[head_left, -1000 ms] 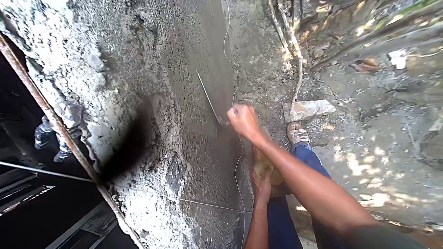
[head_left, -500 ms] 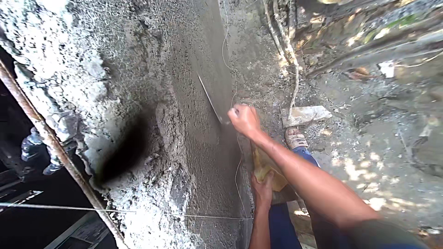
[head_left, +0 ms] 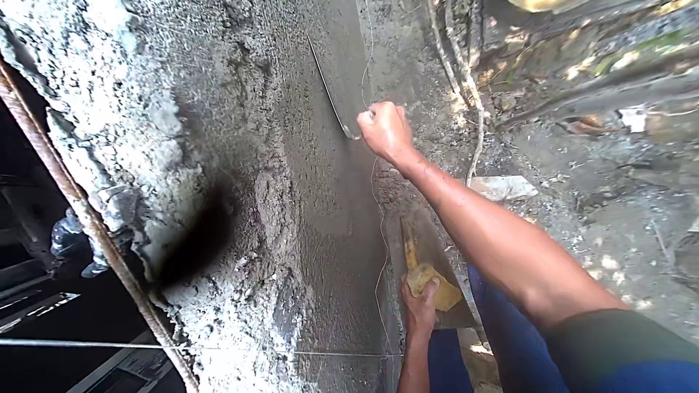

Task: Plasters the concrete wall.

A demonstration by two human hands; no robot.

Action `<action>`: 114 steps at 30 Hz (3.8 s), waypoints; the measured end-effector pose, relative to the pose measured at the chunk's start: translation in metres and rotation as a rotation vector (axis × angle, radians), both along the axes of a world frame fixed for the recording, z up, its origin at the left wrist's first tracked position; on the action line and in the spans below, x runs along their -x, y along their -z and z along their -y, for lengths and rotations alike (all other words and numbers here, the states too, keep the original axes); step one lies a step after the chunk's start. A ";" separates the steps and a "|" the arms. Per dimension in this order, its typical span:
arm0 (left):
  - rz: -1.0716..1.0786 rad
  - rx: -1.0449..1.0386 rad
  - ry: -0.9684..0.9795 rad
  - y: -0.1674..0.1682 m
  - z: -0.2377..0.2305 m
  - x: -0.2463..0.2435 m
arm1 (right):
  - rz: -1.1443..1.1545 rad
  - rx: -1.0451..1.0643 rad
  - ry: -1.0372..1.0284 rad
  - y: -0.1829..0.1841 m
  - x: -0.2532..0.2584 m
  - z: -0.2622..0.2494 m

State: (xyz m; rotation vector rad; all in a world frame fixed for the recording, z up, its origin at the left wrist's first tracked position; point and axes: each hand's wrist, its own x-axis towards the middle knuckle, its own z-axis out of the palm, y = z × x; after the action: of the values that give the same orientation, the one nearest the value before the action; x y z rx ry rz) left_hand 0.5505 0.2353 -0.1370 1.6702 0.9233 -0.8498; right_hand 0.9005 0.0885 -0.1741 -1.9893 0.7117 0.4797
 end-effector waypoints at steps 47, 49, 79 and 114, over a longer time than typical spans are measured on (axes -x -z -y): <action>0.028 0.010 0.035 -0.033 0.005 -0.020 | 0.155 0.044 0.026 -0.124 0.007 -0.007; 0.025 0.014 0.042 -0.030 0.005 -0.019 | 0.156 0.059 0.046 -0.124 -0.012 -0.001; 0.069 0.024 -0.012 -0.032 0.003 -0.034 | 0.112 -0.022 0.033 -0.093 -0.009 0.004; 0.038 0.043 -0.013 -0.015 0.004 -0.021 | -0.133 -0.030 0.031 0.027 -0.027 0.003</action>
State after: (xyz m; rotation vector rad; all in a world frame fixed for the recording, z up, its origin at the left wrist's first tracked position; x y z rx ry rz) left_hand 0.5718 0.2313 -0.1218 1.6358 0.8831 -0.8211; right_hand 0.9277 0.0853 -0.2008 -1.9292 0.8116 0.6055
